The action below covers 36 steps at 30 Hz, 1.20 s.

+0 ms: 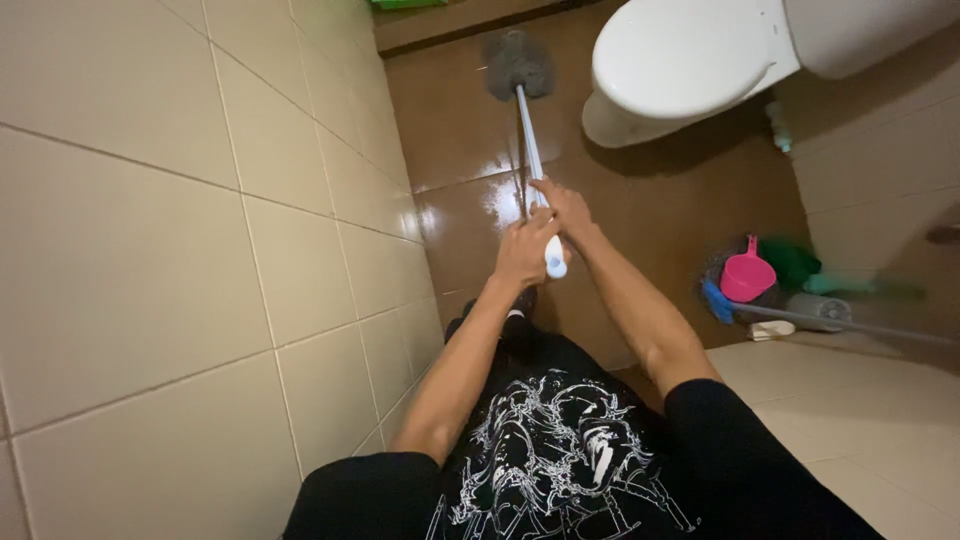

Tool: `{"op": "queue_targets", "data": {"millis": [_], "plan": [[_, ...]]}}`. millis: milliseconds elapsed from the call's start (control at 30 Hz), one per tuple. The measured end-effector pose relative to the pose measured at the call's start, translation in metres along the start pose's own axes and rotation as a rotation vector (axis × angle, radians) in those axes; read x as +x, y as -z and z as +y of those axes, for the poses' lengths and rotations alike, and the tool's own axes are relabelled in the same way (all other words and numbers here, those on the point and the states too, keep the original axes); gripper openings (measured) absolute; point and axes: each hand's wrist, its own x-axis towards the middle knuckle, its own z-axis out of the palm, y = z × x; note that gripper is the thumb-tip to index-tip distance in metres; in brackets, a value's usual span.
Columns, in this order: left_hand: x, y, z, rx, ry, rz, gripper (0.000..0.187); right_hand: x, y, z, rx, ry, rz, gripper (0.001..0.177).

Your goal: The person cleans the bathroom floor by hand using a mop, repeatedly pushing and pulling it across the tiles around the toilet.

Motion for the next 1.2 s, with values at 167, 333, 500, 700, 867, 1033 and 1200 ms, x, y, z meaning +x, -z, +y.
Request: {"op": "queue_targets", "data": {"millis": [167,333,500,700,867,1033,1200], "plan": [[0.007,0.014,0.005,-0.021,0.013,0.073,0.028,0.000,0.009,-0.023,-0.219,0.110,0.071,0.046],[-0.004,0.050,0.044,-0.037,0.090,-0.034,0.023,-0.034,0.022,-0.054,-0.200,0.094,-0.003,0.040],[-0.033,0.075,0.086,0.009,0.012,-0.039,0.026,-0.086,0.032,-0.091,-0.320,0.080,-0.054,0.043],[-0.066,0.096,0.121,-0.033,-0.026,-0.094,0.017,-0.138,0.049,-0.147,-0.421,-0.108,-0.331,0.048],[-0.080,0.092,0.131,-0.072,0.005,0.083,0.020,-0.151,0.037,-0.140,-0.316,-0.009,-0.191,0.056],[-0.091,0.075,0.122,-0.067,-0.033,0.163,0.021,-0.152,0.001,-0.100,-0.312,0.030,-0.140,0.064],[-0.084,0.067,0.111,-0.082,-0.025,0.178,0.018,-0.138,-0.010,-0.078,-0.349,0.099,-0.068,0.062]]}}
